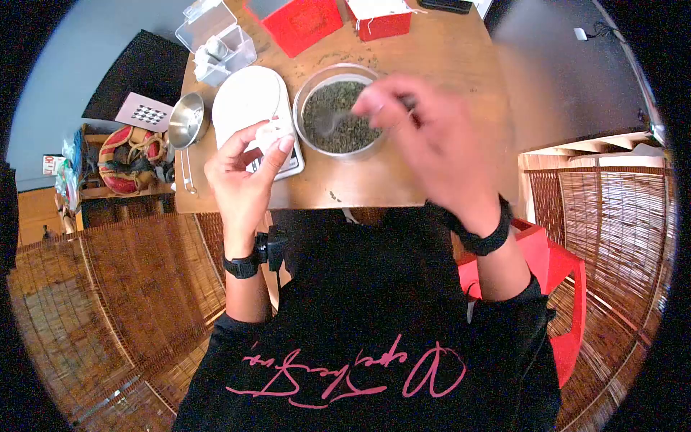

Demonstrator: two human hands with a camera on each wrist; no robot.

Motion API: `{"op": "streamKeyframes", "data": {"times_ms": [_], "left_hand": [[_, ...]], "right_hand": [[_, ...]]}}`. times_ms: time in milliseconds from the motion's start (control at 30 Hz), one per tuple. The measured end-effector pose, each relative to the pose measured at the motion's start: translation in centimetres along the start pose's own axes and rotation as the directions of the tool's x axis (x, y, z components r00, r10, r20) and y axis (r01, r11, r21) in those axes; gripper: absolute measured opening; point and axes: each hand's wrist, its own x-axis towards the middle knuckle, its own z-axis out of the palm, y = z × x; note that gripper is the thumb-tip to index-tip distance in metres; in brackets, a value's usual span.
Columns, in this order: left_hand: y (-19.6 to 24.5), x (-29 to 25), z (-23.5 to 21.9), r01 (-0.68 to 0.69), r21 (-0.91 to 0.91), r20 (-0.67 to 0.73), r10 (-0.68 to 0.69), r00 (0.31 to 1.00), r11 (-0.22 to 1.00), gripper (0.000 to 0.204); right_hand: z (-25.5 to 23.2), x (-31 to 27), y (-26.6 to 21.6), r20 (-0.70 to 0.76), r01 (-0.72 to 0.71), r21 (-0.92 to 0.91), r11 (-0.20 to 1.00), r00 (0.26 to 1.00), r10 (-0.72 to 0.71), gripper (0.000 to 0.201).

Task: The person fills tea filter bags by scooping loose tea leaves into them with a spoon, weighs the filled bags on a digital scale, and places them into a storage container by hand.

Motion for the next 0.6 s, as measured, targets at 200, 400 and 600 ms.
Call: {"op": "streamKeyframes", "data": {"times_ms": [200, 400, 600], "left_hand": [[0.8, 0.8, 1.2, -0.022, -0.092, 0.042, 0.026, 0.999, 0.996, 0.028], [0.2, 1.4, 1.8, -0.031, -0.110, 0.042, 0.036, 0.999, 0.993, 0.028], [0.1, 1.6, 2.5, -0.066, -0.087, 0.040, 0.069, 0.997, 0.994, 0.025]], "right_hand": [[0.3, 1.0, 1.1, 0.116, 0.226, -0.318, 0.921, 0.973, -0.199, 0.017], [-0.3, 1.0, -0.8, 0.145, 0.174, -0.229, 0.958, 0.979, -0.144, 0.017], [0.2, 1.4, 1.0, 0.169, 0.252, -0.370, 0.894, 0.965, -0.202, 0.017]]}}
